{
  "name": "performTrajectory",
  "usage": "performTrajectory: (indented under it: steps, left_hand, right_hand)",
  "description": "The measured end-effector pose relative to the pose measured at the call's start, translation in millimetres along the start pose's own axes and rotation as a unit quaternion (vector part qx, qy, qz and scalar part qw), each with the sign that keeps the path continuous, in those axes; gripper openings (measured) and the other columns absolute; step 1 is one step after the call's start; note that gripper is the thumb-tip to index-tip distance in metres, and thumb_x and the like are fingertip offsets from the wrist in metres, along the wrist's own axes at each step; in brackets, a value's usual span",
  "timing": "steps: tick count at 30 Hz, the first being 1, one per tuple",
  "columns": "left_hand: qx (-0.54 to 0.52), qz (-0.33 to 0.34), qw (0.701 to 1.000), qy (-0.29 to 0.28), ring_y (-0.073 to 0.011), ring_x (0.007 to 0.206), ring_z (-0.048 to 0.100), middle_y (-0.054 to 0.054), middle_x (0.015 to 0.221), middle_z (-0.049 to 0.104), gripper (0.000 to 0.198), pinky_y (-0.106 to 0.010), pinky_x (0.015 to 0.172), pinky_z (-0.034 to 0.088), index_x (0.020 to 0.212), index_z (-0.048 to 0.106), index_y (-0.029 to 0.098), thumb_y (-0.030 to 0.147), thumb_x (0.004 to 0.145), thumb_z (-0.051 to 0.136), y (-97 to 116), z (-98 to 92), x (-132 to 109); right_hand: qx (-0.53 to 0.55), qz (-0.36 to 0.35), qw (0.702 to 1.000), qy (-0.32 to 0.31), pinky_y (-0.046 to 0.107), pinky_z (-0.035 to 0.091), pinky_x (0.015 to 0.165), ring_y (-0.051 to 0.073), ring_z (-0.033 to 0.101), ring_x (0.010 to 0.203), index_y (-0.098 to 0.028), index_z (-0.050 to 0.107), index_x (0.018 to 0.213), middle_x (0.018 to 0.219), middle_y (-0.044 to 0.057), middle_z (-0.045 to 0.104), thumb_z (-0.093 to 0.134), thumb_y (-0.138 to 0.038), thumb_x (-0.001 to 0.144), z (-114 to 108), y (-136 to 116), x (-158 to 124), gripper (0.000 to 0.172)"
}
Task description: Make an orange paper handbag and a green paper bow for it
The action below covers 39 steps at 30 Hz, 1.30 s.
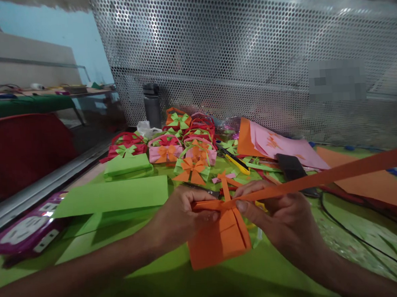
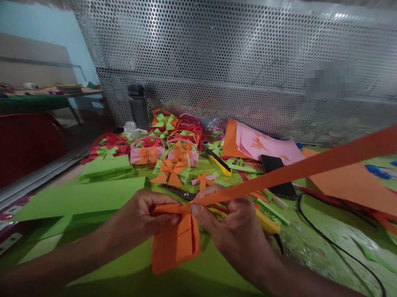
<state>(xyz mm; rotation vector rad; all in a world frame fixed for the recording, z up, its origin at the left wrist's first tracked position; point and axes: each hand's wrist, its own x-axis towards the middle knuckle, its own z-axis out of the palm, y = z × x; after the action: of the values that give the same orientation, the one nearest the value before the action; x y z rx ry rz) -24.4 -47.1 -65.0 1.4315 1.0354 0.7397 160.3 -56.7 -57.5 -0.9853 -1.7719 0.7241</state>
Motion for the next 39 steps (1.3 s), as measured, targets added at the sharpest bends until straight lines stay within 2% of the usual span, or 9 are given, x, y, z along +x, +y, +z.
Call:
performTrajectory:
  steps: [10, 19, 25, 30, 39]
  left_hand:
    - [0.007, -0.002, 1.0, 0.003, -0.0097, 0.055, 0.041, 0.001, 0.062, 0.053, 0.019, -0.021, 0.051, 0.031, 0.074, 0.068, 0.012, 0.03, 0.067, 0.063, -1.3, 3.4, -1.0]
    - [0.027, 0.006, 1.0, -0.01, -0.0093, 0.058, 0.038, 0.001, 0.063, 0.049, 0.022, -0.02, 0.049, 0.028, 0.075, 0.066, 0.011, 0.031, 0.072, 0.06, -0.4, 3.2, -1.6]
    - [0.044, 0.018, 0.999, -0.007, -0.0096, 0.059, 0.038, 0.002, 0.062, 0.047, 0.026, -0.02, 0.051, 0.029, 0.074, 0.066, 0.012, 0.038, 0.074, 0.059, 0.1, 3.0, -2.7]
    - [0.056, 0.031, 0.998, 0.002, -0.009, 0.057, 0.037, 0.003, 0.06, 0.046, 0.027, -0.019, 0.05, 0.028, 0.073, 0.066, 0.013, 0.039, 0.074, 0.06, 0.2, 3.5, -2.2]
    - [0.057, 0.036, 0.998, 0.002, -0.011, 0.061, 0.044, 0.0, 0.064, 0.054, 0.028, -0.02, 0.052, 0.032, 0.075, 0.067, 0.013, 0.039, 0.074, 0.059, -0.6, 4.0, -2.6]
  right_hand:
    - [-0.028, -0.012, 1.0, -0.002, 0.03, 0.049, 0.07, 0.017, 0.062, 0.074, -0.023, 0.061, 0.067, 0.071, -0.001, 0.067, 0.06, -0.02, 0.075, 0.4, 0.6, 0.2, 0.009]
    - [-0.075, -0.018, 0.997, 0.005, 0.031, 0.049, 0.074, 0.018, 0.063, 0.077, -0.021, 0.06, 0.068, 0.076, 0.001, 0.067, 0.059, -0.023, 0.076, 0.2, 0.7, -1.9, 0.008]
    - [-0.066, -0.033, 0.997, -0.017, 0.026, 0.05, 0.065, 0.017, 0.062, 0.079, -0.022, 0.058, 0.068, 0.075, 0.0, 0.065, 0.057, -0.02, 0.078, -0.9, -0.1, -1.6, 0.01]
    - [-0.065, -0.027, 0.997, -0.016, 0.027, 0.049, 0.064, 0.019, 0.061, 0.083, -0.023, 0.059, 0.071, 0.078, 0.001, 0.065, 0.057, -0.02, 0.078, -0.4, 1.2, -2.4, 0.008]
    - [-0.067, -0.033, 0.997, -0.028, 0.03, 0.047, 0.068, 0.018, 0.06, 0.079, -0.022, 0.059, 0.072, 0.076, 0.001, 0.064, 0.057, -0.02, 0.079, -1.9, 1.4, -2.6, 0.007]
